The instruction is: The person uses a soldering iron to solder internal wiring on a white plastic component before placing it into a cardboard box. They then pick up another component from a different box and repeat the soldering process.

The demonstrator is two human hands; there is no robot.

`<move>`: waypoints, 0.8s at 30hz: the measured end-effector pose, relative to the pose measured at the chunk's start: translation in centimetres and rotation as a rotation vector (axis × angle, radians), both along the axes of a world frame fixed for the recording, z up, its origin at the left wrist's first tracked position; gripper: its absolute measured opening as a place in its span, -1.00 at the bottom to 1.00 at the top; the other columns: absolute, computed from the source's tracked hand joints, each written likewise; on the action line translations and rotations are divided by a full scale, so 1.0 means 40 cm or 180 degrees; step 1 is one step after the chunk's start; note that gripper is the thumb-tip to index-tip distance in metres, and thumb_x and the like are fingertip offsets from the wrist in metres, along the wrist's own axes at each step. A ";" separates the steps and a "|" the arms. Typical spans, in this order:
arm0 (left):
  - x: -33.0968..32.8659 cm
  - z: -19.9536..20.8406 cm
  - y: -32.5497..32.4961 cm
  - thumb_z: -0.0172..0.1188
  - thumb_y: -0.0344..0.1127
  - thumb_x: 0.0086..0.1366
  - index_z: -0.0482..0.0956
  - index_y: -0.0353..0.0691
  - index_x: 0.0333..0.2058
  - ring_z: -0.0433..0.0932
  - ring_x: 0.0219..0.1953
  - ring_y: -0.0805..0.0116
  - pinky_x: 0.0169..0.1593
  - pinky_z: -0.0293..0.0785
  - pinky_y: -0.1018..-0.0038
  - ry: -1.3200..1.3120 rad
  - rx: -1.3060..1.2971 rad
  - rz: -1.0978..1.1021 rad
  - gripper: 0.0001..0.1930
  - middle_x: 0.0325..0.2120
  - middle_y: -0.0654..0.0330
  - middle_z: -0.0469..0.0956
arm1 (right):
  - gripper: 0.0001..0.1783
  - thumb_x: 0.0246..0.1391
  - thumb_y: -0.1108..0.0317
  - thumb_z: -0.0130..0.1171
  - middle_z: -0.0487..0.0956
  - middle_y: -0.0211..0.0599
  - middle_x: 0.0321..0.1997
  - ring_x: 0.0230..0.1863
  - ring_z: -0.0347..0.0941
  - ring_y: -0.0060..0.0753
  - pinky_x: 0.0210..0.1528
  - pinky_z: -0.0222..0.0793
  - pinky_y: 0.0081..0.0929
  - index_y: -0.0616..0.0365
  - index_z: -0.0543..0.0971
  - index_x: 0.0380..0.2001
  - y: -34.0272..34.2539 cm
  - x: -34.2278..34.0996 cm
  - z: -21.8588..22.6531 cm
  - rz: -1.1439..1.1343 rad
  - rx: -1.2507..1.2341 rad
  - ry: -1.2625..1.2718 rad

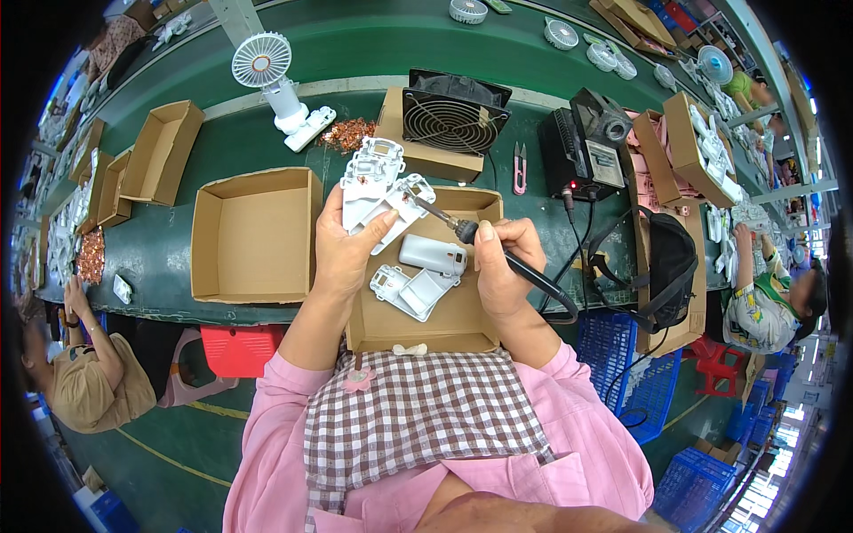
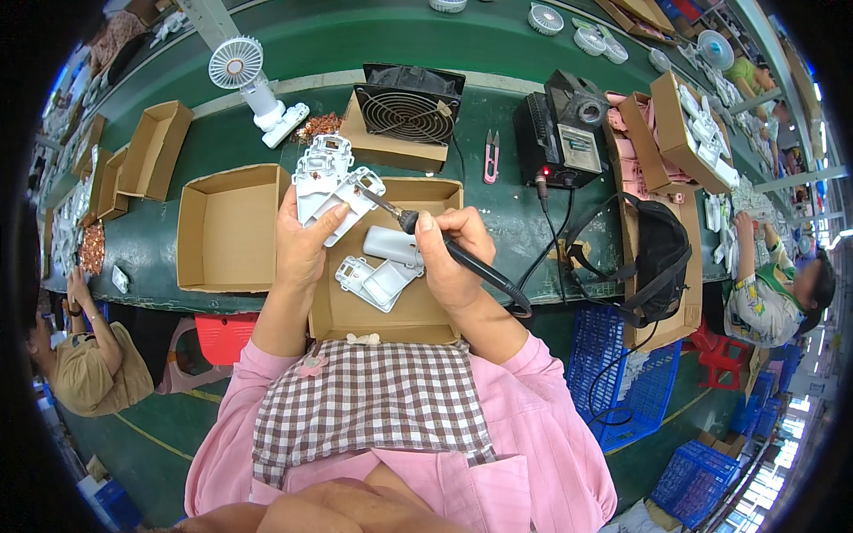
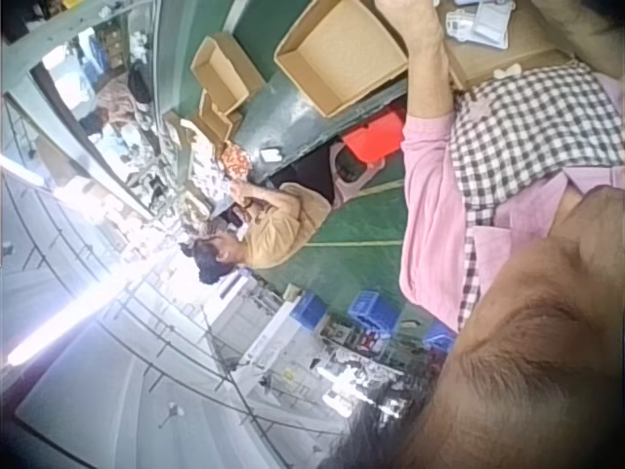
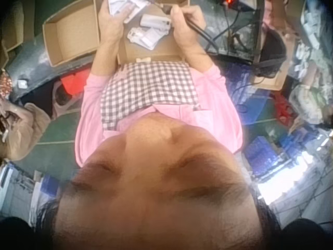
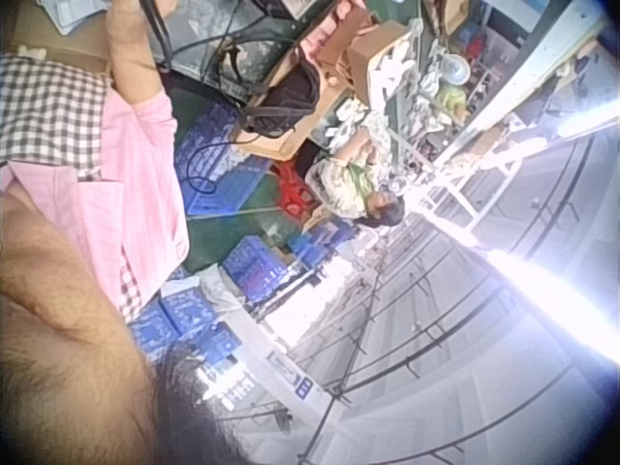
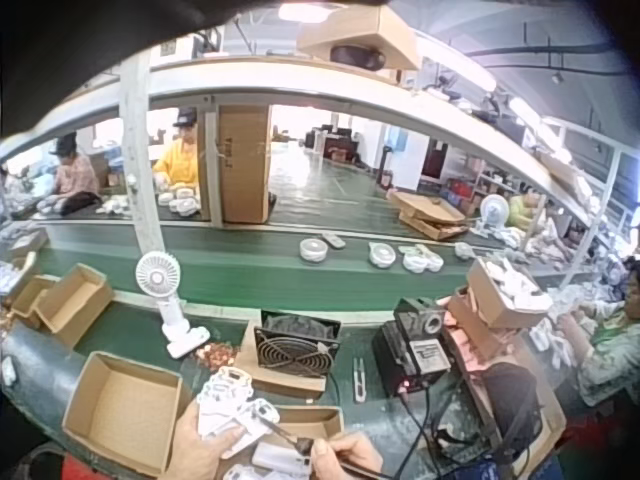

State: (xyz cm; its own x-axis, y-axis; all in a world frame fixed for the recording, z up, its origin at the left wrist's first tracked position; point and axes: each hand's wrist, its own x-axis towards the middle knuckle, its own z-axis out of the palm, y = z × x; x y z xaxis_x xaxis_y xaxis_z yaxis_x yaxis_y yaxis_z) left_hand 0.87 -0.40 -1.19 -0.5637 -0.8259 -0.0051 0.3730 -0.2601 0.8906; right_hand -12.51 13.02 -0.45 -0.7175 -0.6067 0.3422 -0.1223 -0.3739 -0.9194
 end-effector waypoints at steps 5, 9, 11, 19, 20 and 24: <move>-0.002 0.005 -0.001 0.30 -0.58 0.08 0.35 -0.33 0.05 0.53 -0.10 0.43 -0.01 0.45 0.53 -0.0018 0.0044 -0.0044 -0.47 -0.12 0.14 0.53 | -0.81 0.11 0.51 0.09 0.36 -0.41 -0.62 -0.69 0.16 -0.74 -0.69 0.09 -0.74 0.16 0.29 -0.49 0.001 -0.003 -0.010 -0.0161 -0.0244 0.0054; -0.004 0.013 0.002 0.32 -0.53 0.08 0.29 -0.34 0.09 0.53 -0.11 0.40 -0.01 0.48 0.49 -0.0028 0.0120 -0.0336 -0.41 -0.12 0.15 0.50 | -0.83 0.12 0.48 0.09 0.34 -0.41 -0.63 -0.70 0.16 -0.72 -0.71 0.08 -0.73 0.15 0.29 -0.46 0.003 -0.001 -0.008 -0.0112 -0.0448 -0.0028; -0.006 0.016 0.006 0.25 -0.40 0.19 0.32 -0.34 0.06 0.54 -0.24 0.46 -0.21 0.52 0.55 -0.0035 0.0341 -0.0363 -0.52 -0.19 0.17 0.50 | -0.83 0.12 0.47 0.09 0.36 -0.40 -0.63 -0.69 0.17 -0.71 -0.70 0.09 -0.73 0.15 0.30 -0.45 0.004 0.003 -0.005 -0.0077 -0.0376 0.0043; -0.010 0.022 0.014 0.10 -0.37 0.30 0.41 -0.38 -0.02 0.53 -0.51 0.54 -0.49 0.44 0.63 -0.0633 0.0099 -0.0232 -0.69 -0.40 0.21 0.56 | -0.83 0.09 0.49 0.18 0.46 -0.38 -0.56 -0.57 0.25 -0.71 -0.51 0.19 -0.67 0.20 0.37 -0.46 0.009 0.008 0.008 0.0035 -0.0064 0.0187; -0.010 0.024 0.015 0.10 -0.38 0.30 0.42 -0.38 -0.03 0.54 -0.51 0.54 -0.51 0.43 0.64 -0.0697 0.0067 -0.0198 -0.70 -0.40 0.21 0.56 | -0.83 0.09 0.50 0.18 0.46 -0.39 -0.57 -0.58 0.25 -0.72 -0.52 0.18 -0.67 0.21 0.37 -0.46 0.008 0.009 0.009 0.0044 -0.0047 0.0189; -0.015 0.026 0.018 0.10 -0.41 0.29 0.46 -0.37 -0.06 0.54 -0.50 0.56 -0.54 0.41 0.65 -0.0769 -0.0060 -0.0129 -0.73 -0.41 0.21 0.57 | -0.82 0.07 0.51 0.19 0.46 -0.39 -0.58 -0.58 0.26 -0.72 -0.52 0.19 -0.68 0.21 0.37 -0.47 0.004 0.011 0.012 0.0038 0.0050 0.0252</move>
State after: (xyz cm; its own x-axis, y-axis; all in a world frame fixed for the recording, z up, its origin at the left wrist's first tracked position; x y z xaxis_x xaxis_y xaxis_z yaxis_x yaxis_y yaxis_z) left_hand 0.29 0.31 -0.16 -0.5806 -0.8039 -0.1286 0.1383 -0.2531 0.9575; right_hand -12.08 13.17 0.04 -0.6813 -0.6208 0.3880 -0.1906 -0.3613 -0.9128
